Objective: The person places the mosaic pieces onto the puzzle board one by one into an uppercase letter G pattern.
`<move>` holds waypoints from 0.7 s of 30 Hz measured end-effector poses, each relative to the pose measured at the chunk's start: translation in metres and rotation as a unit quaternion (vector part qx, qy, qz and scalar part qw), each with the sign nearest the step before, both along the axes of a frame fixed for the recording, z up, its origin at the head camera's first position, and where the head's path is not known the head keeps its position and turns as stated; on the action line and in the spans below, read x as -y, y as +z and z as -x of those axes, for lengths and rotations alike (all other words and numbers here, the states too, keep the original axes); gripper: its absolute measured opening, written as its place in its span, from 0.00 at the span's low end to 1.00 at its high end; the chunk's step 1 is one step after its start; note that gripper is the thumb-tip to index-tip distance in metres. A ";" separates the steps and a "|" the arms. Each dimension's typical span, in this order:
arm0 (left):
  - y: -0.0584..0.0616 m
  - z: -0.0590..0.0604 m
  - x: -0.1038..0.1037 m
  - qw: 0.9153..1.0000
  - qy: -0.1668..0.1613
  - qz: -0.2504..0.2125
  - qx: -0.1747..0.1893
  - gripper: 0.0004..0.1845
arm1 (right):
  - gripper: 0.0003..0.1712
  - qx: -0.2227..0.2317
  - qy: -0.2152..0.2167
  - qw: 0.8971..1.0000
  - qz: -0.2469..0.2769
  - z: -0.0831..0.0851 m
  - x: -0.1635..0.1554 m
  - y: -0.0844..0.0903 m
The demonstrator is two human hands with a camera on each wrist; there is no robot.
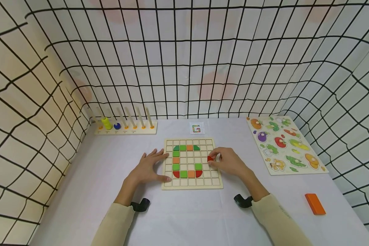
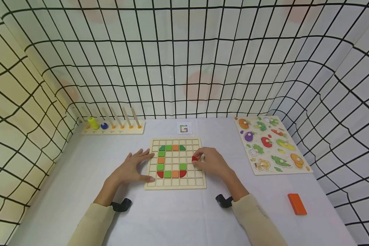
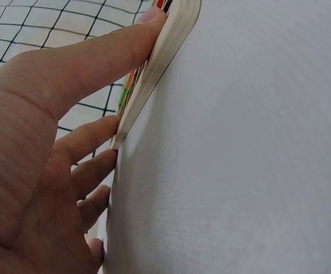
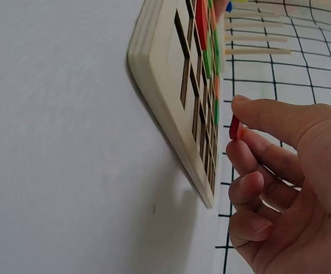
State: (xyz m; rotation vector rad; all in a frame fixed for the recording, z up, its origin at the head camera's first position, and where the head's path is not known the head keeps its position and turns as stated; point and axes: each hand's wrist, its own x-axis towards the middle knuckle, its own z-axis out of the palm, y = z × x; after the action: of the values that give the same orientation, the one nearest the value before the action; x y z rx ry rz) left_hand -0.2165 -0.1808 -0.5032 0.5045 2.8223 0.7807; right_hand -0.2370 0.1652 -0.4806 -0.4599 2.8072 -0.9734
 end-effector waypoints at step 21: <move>0.000 0.001 0.000 1.000 -0.001 -0.006 0.001 0.52 | 0.11 0.016 0.019 0.999 0.035 0.013 0.041 -0.006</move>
State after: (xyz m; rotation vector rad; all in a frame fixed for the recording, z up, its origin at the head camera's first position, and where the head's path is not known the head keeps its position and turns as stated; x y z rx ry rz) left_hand -0.2176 -0.1808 -0.5037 0.5084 2.8153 0.7975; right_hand -0.2499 0.1240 -0.4868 -0.4998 2.7332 -1.0641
